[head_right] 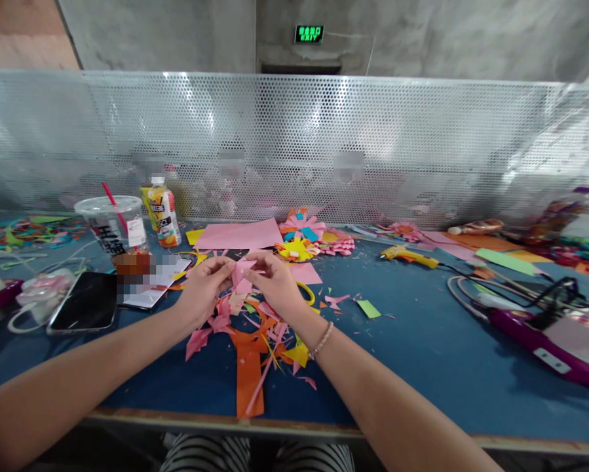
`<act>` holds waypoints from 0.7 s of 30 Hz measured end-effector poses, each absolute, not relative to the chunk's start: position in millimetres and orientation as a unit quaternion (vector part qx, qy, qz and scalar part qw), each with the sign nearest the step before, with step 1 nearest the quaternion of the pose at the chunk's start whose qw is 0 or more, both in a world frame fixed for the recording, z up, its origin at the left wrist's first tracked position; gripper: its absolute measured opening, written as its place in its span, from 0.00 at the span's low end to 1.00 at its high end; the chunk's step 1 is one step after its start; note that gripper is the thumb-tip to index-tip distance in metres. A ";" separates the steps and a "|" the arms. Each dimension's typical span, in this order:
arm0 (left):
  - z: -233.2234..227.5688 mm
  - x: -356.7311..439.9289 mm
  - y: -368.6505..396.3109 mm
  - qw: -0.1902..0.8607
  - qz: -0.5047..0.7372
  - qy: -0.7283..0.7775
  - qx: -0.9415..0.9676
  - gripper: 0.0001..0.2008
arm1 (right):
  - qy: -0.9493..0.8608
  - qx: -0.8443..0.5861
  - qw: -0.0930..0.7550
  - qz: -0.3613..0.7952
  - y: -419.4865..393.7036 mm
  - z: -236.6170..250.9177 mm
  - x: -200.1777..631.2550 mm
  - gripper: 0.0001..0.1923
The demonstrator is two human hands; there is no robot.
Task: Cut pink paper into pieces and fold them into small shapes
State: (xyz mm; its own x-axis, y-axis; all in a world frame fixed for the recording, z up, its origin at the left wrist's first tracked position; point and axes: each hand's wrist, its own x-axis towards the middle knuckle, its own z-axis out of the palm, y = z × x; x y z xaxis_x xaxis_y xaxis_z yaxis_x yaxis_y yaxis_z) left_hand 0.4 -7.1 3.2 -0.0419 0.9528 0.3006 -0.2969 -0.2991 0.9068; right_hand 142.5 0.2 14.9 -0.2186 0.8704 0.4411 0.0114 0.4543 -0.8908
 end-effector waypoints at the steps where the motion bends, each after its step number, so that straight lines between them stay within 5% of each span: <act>1: 2.7 0.6 -7.1 0.486 0.640 0.337 0.491 0.10 | -0.666 -0.340 0.531 0.399 0.3 15.0 142.4 0.12; 21: -0.1 1.0 -6.4 0.479 0.630 0.345 0.505 0.10 | -0.594 -0.356 0.564 0.449 5.9 11.1 141.8 0.08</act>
State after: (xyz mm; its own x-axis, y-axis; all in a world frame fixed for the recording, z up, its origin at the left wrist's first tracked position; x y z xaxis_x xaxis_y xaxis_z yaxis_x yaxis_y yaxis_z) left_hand 1.0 -6.4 -0.1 -0.0307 0.9516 0.3057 -0.2554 -0.3031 0.9181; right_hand 141.8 5.9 11.1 -0.1103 0.9301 0.3504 -0.0831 0.3427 -0.9358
